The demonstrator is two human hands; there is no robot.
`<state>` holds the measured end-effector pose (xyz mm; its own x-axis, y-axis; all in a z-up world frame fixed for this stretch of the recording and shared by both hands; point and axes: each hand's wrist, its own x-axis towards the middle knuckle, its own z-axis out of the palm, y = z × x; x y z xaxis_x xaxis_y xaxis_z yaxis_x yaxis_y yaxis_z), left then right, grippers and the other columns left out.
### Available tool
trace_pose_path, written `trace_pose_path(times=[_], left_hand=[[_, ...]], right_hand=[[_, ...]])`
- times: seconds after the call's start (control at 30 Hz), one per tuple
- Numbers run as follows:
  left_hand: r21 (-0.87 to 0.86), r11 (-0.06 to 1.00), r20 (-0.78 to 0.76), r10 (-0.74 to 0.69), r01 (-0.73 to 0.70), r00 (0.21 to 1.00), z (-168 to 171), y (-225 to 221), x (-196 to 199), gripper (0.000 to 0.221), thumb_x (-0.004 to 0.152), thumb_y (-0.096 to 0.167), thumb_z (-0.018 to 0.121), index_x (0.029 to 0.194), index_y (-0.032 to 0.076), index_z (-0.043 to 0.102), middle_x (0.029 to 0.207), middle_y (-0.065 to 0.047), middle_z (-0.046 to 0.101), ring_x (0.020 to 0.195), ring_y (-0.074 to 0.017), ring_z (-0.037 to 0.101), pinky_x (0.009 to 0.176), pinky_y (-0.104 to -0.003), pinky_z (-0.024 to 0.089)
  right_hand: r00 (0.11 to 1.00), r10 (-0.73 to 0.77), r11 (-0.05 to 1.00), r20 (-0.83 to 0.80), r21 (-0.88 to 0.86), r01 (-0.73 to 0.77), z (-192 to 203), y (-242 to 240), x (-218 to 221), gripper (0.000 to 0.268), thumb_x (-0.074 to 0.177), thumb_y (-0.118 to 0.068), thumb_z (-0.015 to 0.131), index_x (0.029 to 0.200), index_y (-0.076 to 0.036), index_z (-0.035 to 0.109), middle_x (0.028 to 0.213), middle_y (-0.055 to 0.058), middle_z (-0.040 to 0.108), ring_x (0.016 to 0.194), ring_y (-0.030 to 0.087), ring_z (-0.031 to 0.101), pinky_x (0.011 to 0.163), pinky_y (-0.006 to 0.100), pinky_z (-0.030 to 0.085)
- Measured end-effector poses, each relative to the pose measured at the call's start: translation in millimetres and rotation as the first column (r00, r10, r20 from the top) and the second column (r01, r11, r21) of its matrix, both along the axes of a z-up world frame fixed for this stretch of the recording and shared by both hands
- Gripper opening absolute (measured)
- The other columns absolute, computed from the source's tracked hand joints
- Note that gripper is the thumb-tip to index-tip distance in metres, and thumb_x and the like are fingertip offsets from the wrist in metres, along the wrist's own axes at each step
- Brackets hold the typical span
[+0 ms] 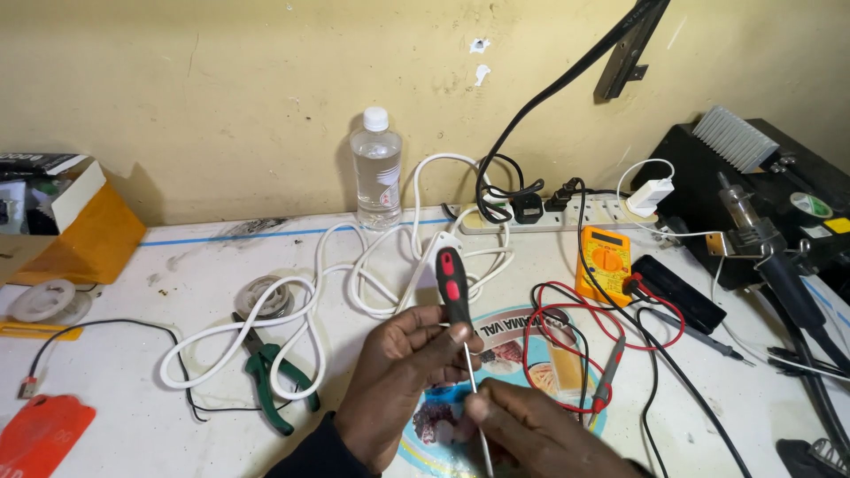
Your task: A person is working on a cluttered workbench, handling a smartphone and using a screwdriver to disassemble or repair a power strip.
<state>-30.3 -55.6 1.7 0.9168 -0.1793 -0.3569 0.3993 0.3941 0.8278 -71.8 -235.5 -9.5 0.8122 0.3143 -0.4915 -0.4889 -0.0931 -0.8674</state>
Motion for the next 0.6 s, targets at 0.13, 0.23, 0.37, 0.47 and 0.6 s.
trace_pose_path(times=[0.13, 0.23, 0.37, 0.47, 0.6], left_hand=[[0.001, 0.997, 0.073, 0.079, -0.079, 0.994, 11, 11, 3, 0.022, 0.095, 0.014, 0.068, 0.099, -0.008, 0.07, 0.088, -0.022, 0.075, 0.055, -0.0248, 0.058, 0.049, -0.032, 0.045], [0.002, 0.994, 0.067, 0.108, -0.109, 0.992, 13, 12, 5, 0.026, 0.093, 0.01, 0.069, 0.111, -0.009, 0.071, 0.09, -0.021, 0.075, 0.055, -0.0214, 0.055, 0.048, -0.036, 0.052], [0.015, 0.995, 0.087, 0.099, -0.1, 0.991, 6, 7, 4, 0.038, 0.087, 0.014, 0.072, 0.118, -0.007, 0.071, 0.092, -0.021, 0.076, 0.058, -0.0204, 0.057, 0.054, -0.037, 0.058], [0.045, 0.995, 0.075, 0.082, -0.086, 0.994, 5, 7, 5, 0.042, 0.087, 0.015, 0.072, 0.123, -0.007, 0.072, 0.091, -0.021, 0.079, 0.057, -0.0177, 0.055, 0.05, -0.031, 0.053], [0.059, 0.992, 0.091, 0.105, -0.111, 0.99, 3, 8, 6, 0.041, 0.086, 0.013, 0.074, 0.123, -0.006, 0.071, 0.091, -0.023, 0.079, 0.061, -0.0186, 0.059, 0.054, -0.033, 0.057]], right_hand=[[0.877, 0.129, 0.969, 0.463, 0.129, -0.211, 8, -71, 18, 0.017, 0.101, -0.01, 0.064, 0.087, -0.003, 0.057, 0.084, 0.012, 0.057, 0.073, 0.024, 0.054, 0.065, 0.038, 0.049], [0.898, 0.055, 0.74, 0.437, -0.621, 0.257, 13, -155, 54, 0.015, 0.095, -0.002, 0.063, 0.09, -0.003, 0.077, 0.097, 0.009, 0.089, 0.103, 0.015, 0.085, 0.094, 0.029, 0.058], [0.926, 0.118, 0.218, 0.358, -0.919, 0.328, 25, -198, 89, 0.032, 0.087, 0.0, 0.054, 0.102, -0.014, 0.08, 0.093, 0.004, 0.083, 0.084, 0.019, 0.075, 0.078, 0.032, 0.052], [0.923, 0.151, 0.12, 0.355, -0.933, 0.339, 8, -215, 111, 0.034, 0.084, 0.002, 0.058, 0.102, -0.011, 0.083, 0.104, 0.007, 0.083, 0.096, 0.026, 0.075, 0.08, 0.038, 0.056], [0.887, 0.222, 0.08, 0.405, -0.914, 0.397, -26, -237, 124, 0.034, 0.078, 0.005, 0.063, 0.099, -0.013, 0.084, 0.103, 0.006, 0.083, 0.098, 0.025, 0.077, 0.085, 0.036, 0.058]])
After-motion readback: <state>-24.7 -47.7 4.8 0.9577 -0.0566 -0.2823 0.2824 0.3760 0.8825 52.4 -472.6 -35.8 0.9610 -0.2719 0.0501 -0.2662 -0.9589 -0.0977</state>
